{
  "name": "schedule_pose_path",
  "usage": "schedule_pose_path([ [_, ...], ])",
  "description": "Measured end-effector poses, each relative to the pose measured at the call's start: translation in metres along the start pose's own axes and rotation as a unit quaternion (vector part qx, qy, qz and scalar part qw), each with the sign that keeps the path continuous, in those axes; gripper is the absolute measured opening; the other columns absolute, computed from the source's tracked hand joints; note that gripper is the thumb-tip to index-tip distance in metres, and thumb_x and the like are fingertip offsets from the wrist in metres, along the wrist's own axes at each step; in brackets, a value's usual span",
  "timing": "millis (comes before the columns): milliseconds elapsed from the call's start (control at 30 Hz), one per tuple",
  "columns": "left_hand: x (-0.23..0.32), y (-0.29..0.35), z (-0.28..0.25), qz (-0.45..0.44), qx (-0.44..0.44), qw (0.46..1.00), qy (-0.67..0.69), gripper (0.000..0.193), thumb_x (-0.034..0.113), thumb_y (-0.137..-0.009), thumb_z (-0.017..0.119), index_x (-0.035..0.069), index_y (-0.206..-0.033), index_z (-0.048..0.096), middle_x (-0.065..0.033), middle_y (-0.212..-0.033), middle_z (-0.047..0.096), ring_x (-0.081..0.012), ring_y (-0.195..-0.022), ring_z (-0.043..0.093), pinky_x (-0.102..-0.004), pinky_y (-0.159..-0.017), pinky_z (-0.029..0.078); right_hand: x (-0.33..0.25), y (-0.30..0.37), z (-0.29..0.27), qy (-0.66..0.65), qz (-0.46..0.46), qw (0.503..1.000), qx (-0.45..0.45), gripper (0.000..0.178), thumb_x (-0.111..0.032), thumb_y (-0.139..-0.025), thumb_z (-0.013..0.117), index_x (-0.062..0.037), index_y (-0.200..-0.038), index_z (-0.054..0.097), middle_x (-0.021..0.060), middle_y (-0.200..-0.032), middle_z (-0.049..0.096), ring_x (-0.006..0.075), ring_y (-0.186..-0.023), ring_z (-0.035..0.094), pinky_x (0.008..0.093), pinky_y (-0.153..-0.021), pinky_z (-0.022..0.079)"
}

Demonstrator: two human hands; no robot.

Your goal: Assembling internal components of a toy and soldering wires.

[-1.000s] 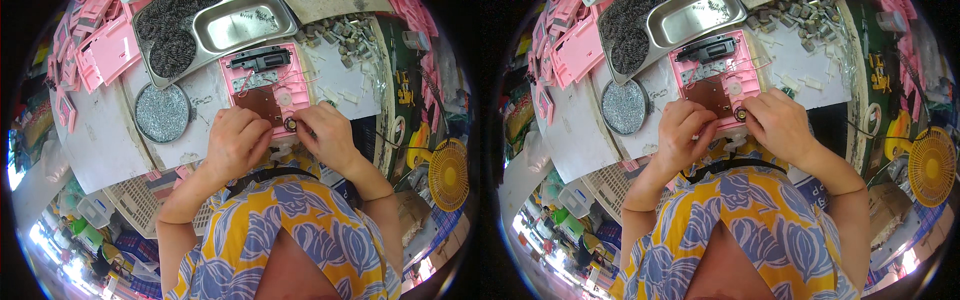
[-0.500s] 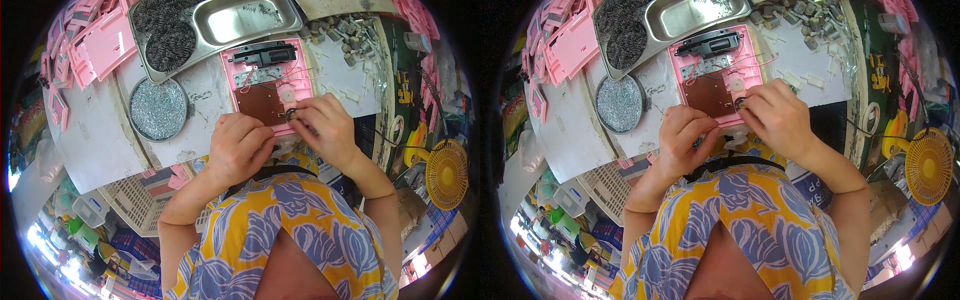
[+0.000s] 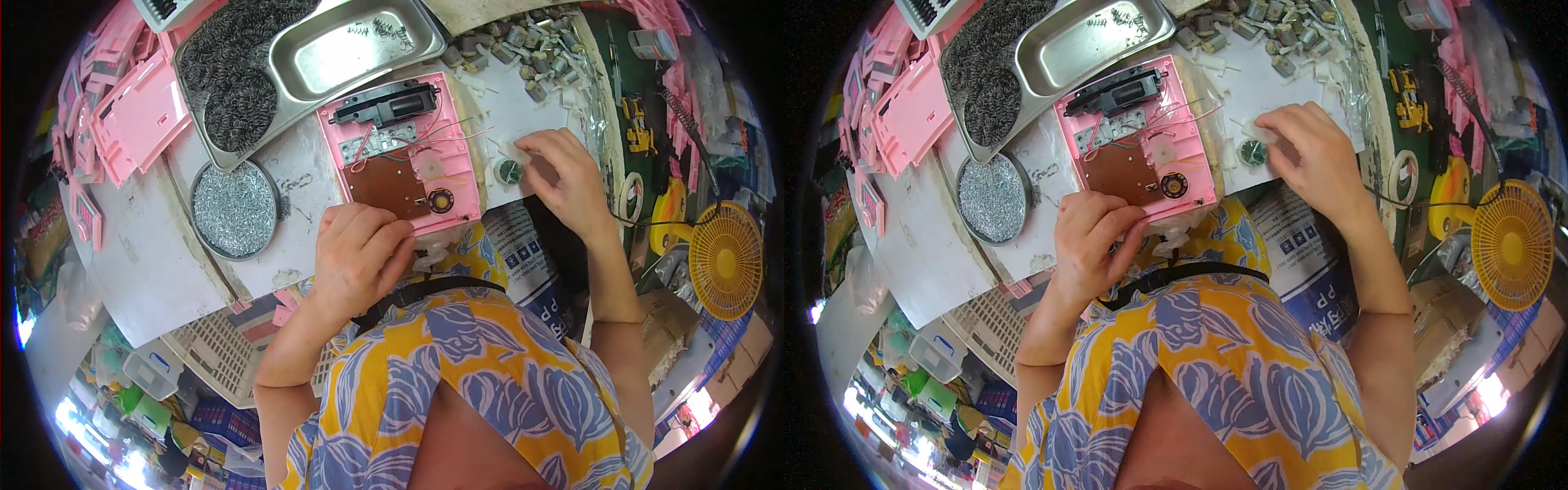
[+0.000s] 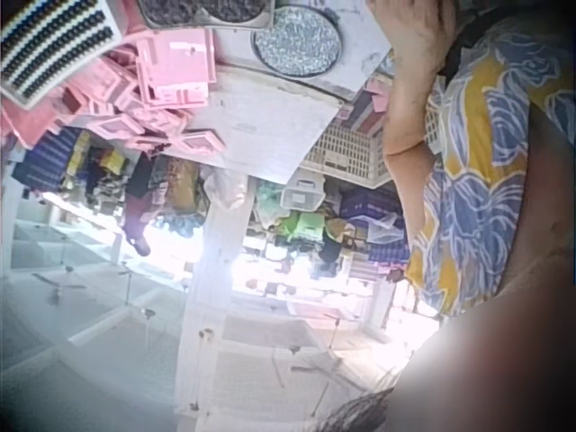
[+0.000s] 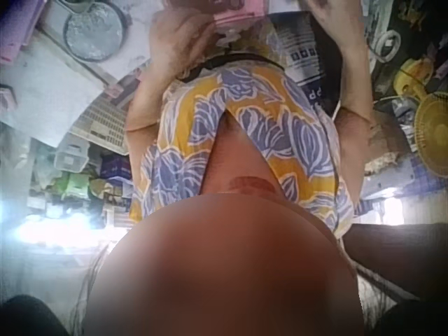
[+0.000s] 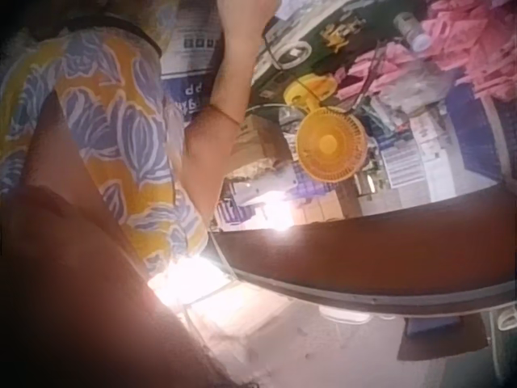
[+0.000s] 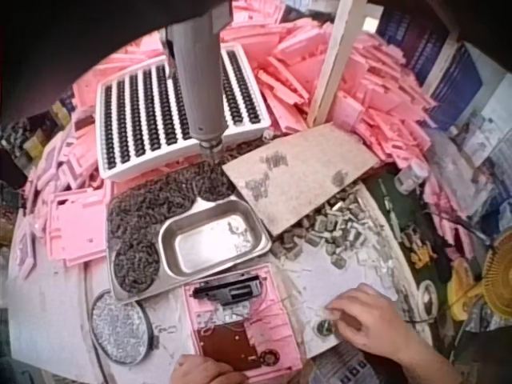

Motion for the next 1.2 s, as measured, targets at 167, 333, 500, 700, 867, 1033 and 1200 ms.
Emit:
schedule_pose_path([
  [167,-0.003,-0.002,-0.007,0.021,0.002,1.000,0.015,0.020,0.007,-0.075,0.079,0.008,-0.093,0.069,-0.0041,-0.087,0.064,-0.0244,-0.077,0.062,-0.0385,-0.070,0.044,0.006,-0.005,0.000,0.049,-0.038,0.996,-0.069,0.026,-0.004,-0.074,0.073,-0.0082,-0.099,0.069,0.0049,-0.107,0.067,0.0270,-0.102,0.060,0.0374,-0.083,0.053],
  [333,-0.019,-0.039,-0.038,0.042,0.041,0.998,-0.013,0.017,0.006,-0.076,0.078,0.006,-0.090,0.069,-0.0071,-0.084,0.065,-0.0277,-0.075,0.062,-0.0385,-0.066,0.048,0.027,-0.019,-0.004,0.023,-0.087,0.993,-0.077,0.023,-0.005,-0.075,0.074,-0.0078,-0.097,0.069,0.0052,-0.102,0.066,0.0273,-0.100,0.060,0.0372,-0.085,0.053],
  [500,-0.081,-0.128,-0.055,0.000,0.049,0.990,-0.135,0.009,0.014,-0.087,0.070,0.006,-0.091,0.069,-0.0099,-0.084,0.065,-0.0326,-0.078,0.065,-0.0425,-0.069,0.052,0.037,-0.048,-0.003,0.042,-0.073,0.994,-0.064,0.021,-0.006,-0.076,0.075,-0.0048,-0.095,0.067,0.0079,-0.101,0.066,0.0303,-0.097,0.060,0.0397,-0.085,0.051],
  [700,-0.120,-0.186,-0.022,-0.032,-0.144,0.937,-0.315,0.021,0.017,-0.093,0.056,0.006,-0.100,0.072,-0.0147,-0.108,0.069,-0.0356,-0.097,0.070,-0.0459,-0.085,0.058,0.030,-0.054,-0.006,0.049,-0.057,0.997,0.003,0.023,-0.008,-0.079,0.070,-0.0018,-0.101,0.066,0.0125,-0.095,0.065,0.0324,-0.094,0.059,0.0402,-0.083,0.050],
  [867,-0.102,-0.165,-0.040,-0.075,-0.081,0.959,-0.261,0.017,0.014,-0.090,0.066,0.004,-0.103,0.069,-0.0115,-0.103,0.068,-0.0276,-0.086,0.070,-0.0396,-0.074,0.057,0.016,-0.045,-0.023,-0.046,0.069,0.996,0.045,0.027,-0.004,-0.081,0.069,0.0004,-0.107,0.068,0.0124,-0.098,0.068,0.0282,-0.086,0.062,0.0343,-0.077,0.050],
  [1033,-0.042,-0.104,-0.056,-0.194,0.082,0.960,0.184,0.026,0.010,-0.094,0.067,0.004,-0.119,0.071,-0.0043,-0.099,0.068,-0.0101,-0.072,0.063,-0.0236,-0.064,0.050,-0.027,-0.037,-0.022,-0.167,-0.071,0.982,0.058,0.033,-0.004,-0.076,0.076,-0.0031,-0.108,0.073,0.0112,-0.092,0.069,0.0275,-0.078,0.065,0.0348,-0.070,0.052],
  [1200,0.002,-0.055,-0.033,-0.357,0.015,0.759,0.544,0.031,0.009,-0.104,0.056,0.003,-0.135,0.063,0.0012,-0.098,0.064,-0.0050,-0.079,0.057,-0.0187,-0.070,0.049,-0.056,-0.030,-0.006,-0.283,-0.136,0.947,0.065,0.036,0.000,-0.073,0.081,-0.0022,-0.108,0.073,0.0102,-0.093,0.073,0.0248,-0.073,0.066,0.0349,-0.065,0.054],
])
Point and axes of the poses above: each hand's wrist, its own y-axis away from the middle knuckle, its own z-axis out of the palm, x = y × z, the point moved 1 cm from there along -y, towards the middle knuckle
